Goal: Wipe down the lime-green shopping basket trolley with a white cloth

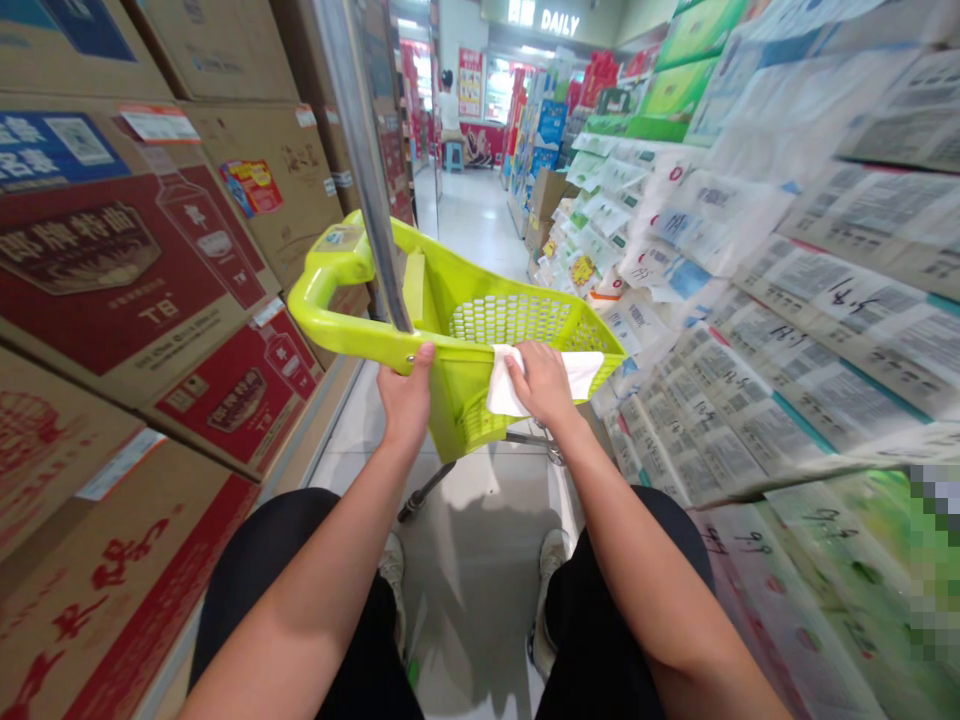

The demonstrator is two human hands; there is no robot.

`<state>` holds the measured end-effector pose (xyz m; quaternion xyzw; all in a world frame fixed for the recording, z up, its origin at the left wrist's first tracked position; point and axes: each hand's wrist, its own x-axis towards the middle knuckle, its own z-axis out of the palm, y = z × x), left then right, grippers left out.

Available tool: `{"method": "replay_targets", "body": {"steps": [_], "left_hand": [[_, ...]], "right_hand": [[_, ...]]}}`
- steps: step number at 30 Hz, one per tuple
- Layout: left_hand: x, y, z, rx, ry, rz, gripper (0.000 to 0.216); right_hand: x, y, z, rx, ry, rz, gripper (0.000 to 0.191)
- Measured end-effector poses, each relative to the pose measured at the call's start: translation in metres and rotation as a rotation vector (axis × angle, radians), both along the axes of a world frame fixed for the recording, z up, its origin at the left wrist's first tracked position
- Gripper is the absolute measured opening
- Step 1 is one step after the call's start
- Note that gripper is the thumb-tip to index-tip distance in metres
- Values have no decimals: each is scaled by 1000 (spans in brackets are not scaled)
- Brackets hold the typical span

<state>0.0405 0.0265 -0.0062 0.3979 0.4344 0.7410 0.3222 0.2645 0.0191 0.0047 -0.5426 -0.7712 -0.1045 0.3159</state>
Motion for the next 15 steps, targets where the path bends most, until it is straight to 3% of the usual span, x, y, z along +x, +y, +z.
{"method": "replay_targets", "body": {"steps": [4, 7, 11, 15], "left_hand": [[-4, 3, 3, 5, -25, 10, 55], [-3, 3, 5, 9, -36, -4, 56], [-1, 1, 4, 14, -30, 3, 55], [4, -5, 3, 18, -18, 24, 55]], "right_hand": [[47, 7, -13, 0, -65, -137, 49], [60, 8, -18, 15, -83, -152, 50], [47, 4, -18, 30, -105, -134, 49], [6, 0, -11, 32, -33, -66, 48]]}}
